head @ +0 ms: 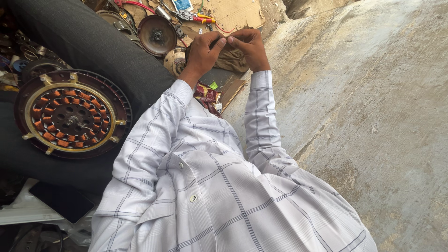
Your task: The person disassembles a motor component by unscrewing the casing with a screwdriver, then separates the housing to reveal the internal copper windings. They inspect the rotor and stator, then reassemble the unit by aligning the parts and securing them with a hammer.
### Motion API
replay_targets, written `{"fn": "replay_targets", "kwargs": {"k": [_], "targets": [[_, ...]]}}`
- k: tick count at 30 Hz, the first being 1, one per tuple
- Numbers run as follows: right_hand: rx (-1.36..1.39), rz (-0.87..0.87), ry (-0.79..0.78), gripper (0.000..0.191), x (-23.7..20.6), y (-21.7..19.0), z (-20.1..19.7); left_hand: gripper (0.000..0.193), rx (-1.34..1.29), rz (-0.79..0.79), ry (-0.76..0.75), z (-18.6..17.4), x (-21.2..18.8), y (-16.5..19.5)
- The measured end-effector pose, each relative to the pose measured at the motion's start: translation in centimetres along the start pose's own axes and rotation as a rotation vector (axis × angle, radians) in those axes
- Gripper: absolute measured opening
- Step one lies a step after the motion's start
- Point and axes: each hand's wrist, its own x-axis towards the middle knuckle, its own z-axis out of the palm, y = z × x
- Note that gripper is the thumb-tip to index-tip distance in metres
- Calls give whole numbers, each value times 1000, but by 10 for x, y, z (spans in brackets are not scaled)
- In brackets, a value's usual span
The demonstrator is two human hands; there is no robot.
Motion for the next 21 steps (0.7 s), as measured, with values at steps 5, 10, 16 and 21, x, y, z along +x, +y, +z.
{"fn": "replay_targets", "kwargs": {"k": [5, 10, 16, 21], "targets": [[227, -6, -27, 12, 1, 0, 7, 27, -36, -3, -1, -1, 1, 5], [221, -2, 10, 12, 1, -5, 20, 26, 1, 53, 31, -3, 1, 8], [122, -164, 90, 13, 3, 0, 36, 27, -151, -69, 78, 1, 3, 6], [11, -295, 254, 11, 10, 3, 67, 23, -756, -205, 149, -1, 8, 1]]}}
